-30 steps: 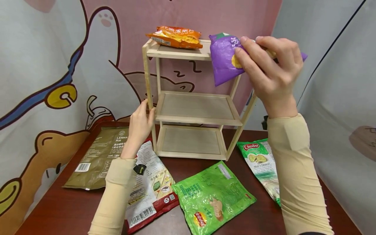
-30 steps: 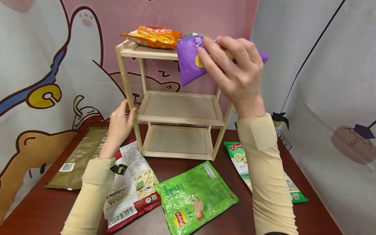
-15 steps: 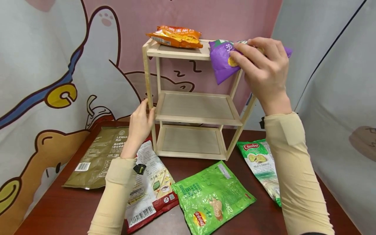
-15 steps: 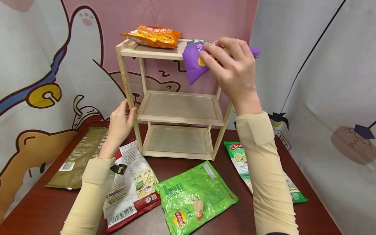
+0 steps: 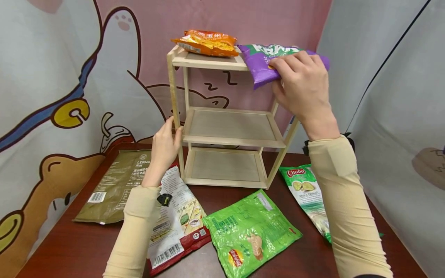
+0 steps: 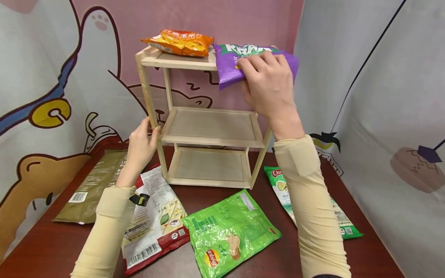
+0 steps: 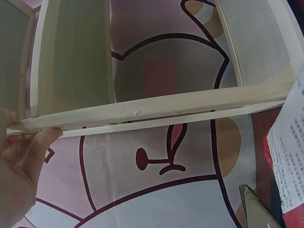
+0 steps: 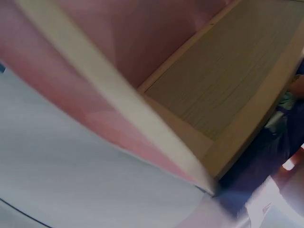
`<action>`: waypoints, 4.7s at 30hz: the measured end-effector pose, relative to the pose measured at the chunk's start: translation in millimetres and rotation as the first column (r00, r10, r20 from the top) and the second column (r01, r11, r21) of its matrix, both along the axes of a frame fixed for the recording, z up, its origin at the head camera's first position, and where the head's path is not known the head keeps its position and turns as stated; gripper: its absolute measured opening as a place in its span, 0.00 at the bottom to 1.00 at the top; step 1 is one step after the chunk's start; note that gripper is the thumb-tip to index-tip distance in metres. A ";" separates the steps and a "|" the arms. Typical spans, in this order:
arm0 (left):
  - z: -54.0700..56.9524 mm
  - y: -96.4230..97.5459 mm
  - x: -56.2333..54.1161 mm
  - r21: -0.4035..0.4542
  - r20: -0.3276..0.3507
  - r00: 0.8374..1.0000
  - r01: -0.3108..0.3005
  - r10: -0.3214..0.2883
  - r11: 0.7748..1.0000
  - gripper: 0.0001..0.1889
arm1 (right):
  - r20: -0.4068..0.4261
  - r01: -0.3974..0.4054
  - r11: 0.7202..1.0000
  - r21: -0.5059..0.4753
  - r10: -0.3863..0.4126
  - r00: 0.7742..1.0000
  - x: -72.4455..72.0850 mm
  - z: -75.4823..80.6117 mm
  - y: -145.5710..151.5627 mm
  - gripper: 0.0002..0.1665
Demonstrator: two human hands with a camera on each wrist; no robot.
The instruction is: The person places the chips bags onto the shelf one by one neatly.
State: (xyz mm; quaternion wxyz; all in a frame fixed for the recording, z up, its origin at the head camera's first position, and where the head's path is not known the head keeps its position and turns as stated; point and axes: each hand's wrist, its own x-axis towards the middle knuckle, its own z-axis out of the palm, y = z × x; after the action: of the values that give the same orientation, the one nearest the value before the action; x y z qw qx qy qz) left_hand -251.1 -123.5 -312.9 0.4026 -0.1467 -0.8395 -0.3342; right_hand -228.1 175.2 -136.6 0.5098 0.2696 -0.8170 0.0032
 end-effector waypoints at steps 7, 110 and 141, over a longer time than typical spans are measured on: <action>-1.2 -0.2 -0.3 0.005 -0.009 1.000 0.000 0.000 1.000 0.18 | 0.153 0.121 0.993 -0.015 -0.117 0.981 4.3 0.5 -9.7 0.19; -1.6 1.4 0.1 0.004 -0.008 1.000 -0.003 0.003 1.000 0.18 | 0.930 0.489 0.843 0.225 -0.335 0.150 12.1 -285.6 143.8 0.43; -2.1 0.0 0.1 0.004 -0.017 1.000 0.004 -0.004 1.000 0.18 | 0.748 0.310 0.942 0.130 -0.298 0.593 6.2 -291.2 157.1 0.05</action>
State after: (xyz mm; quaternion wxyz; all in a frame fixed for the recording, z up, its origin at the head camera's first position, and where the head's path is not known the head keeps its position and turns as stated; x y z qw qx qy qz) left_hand -251.0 -123.5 -315.0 0.4095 -0.1507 -0.8350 -0.3352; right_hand -221.9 332.3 -427.9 0.1159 0.0963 -0.9880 0.0346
